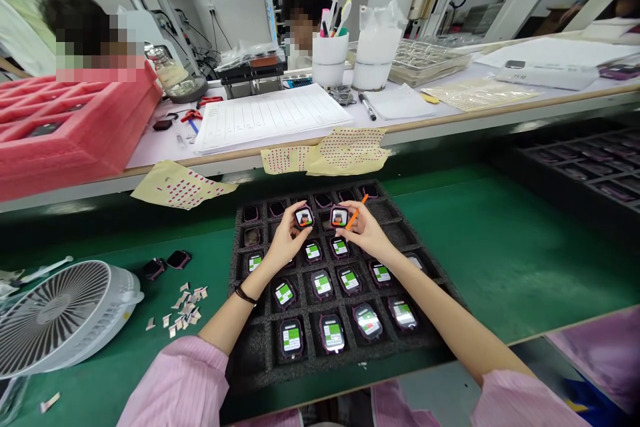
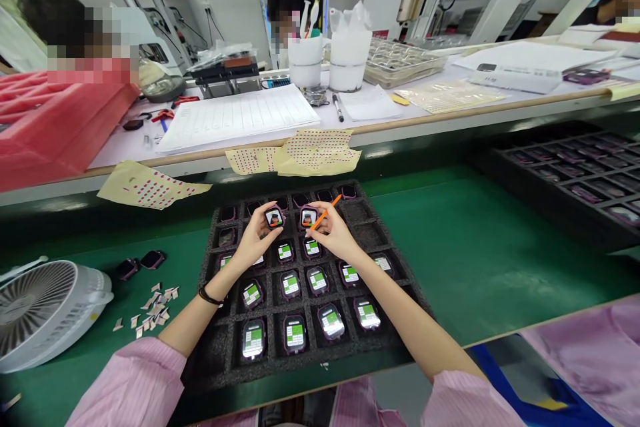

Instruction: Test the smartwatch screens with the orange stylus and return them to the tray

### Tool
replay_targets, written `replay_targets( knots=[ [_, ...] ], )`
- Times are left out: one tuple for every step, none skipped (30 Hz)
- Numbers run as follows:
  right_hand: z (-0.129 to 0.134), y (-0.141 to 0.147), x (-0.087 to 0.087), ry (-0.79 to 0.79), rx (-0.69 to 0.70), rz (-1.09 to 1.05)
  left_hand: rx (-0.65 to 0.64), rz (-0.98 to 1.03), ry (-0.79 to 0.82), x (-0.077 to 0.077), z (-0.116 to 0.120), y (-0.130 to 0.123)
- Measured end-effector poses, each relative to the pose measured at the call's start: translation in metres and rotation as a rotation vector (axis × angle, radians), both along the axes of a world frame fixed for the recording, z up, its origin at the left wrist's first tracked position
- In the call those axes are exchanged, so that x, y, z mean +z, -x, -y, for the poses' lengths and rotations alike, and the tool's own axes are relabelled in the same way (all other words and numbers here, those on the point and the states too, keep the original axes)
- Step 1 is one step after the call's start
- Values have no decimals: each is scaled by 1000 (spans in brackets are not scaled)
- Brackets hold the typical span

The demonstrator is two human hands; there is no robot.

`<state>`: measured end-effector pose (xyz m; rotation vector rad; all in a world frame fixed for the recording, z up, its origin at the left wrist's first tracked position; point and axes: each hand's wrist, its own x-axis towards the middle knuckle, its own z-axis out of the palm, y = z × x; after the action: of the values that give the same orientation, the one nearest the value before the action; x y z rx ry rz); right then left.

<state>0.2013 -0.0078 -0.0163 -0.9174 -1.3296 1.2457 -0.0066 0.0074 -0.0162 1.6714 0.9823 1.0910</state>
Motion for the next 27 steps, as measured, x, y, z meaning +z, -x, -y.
replay_targets(
  knots=[
    [0, 0, 0, -1, 1, 1, 1, 1, 2, 0, 0, 0],
    [0, 0, 0, -1, 3, 5, 3, 2, 4, 0, 0, 0],
    [0, 0, 0, -2, 7, 11, 6, 2, 4, 0, 0, 0],
    [0, -1, -1, -3, 12, 19, 8, 0, 3, 0, -1, 0],
    [0, -1, -1, -6, 16, 27, 9, -2, -1, 0, -1, 1],
    [-1, -1, -1, -9, 19, 34, 9, -5, -5, -1, -1, 1],
    [-1, -1, -2, -13, 22, 38, 9, -7, -10, -1, -1, 1],
    [-1, -1, -3, -16, 24, 40, 9, -8, -15, -1, -1, 1],
    [-1, -1, -4, -17, 27, 40, 8, -8, -19, -1, -1, 1],
    [-1, -1, -5, -18, 31, 40, 6, -7, -20, 0, 0, 1],
    [-2, -1, -5, -17, 36, 40, 6, -5, -19, 0, 0, 1],
    [-2, -1, -6, -17, 42, 40, 5, -4, -16, 1, 0, 0],
    [-2, -1, -7, -17, 47, 41, 4, -3, -11, 1, 1, 0],
    [-2, -1, -8, -18, 50, 43, 1, -1, -4, 2, 1, 0],
    [-2, -1, -8, -19, 51, 44, -2, 0, 0, 2, 1, 0],
    [-2, -1, -9, -21, 50, 47, -6, 0, 3, 3, 2, 0],
    [-2, -1, -10, -23, 48, 51, -10, -2, 4, 3, 2, 0],
    [-2, -1, -11, -24, 46, 58, -13, -6, 3, 3, 2, 0],
    [-2, 0, -12, -26, 44, 66, -14, -12, 1, 3, 2, 0],
    [-2, 0, -13, -29, 40, 74, -13, -19, -2, 2, 3, 1],
    [-2, 0, -14, -32, 38, 82, -12, -27, -5, 2, 3, 1],
    [-2, 0, -14, -36, 37, 89, -9, -33, -10, 2, 2, 1],
    [-2, 0, -15, -39, 38, 95, -7, -38, -15, 1, 2, 2],
    [-2, 0, -15, -43, 40, 101, -7, -41, -20, 1, 2, 2],
    [-3, 0, -15, -47, 41, 108, -6, -43, -25, 0, 1, 2],
    [-3, 0, -15, -49, 42, 116, -6, -44, -30, 0, 1, 2],
    [-3, 0, -15, -50, 43, 123, -6, -46, -33, 0, 1, 3]
  ],
)
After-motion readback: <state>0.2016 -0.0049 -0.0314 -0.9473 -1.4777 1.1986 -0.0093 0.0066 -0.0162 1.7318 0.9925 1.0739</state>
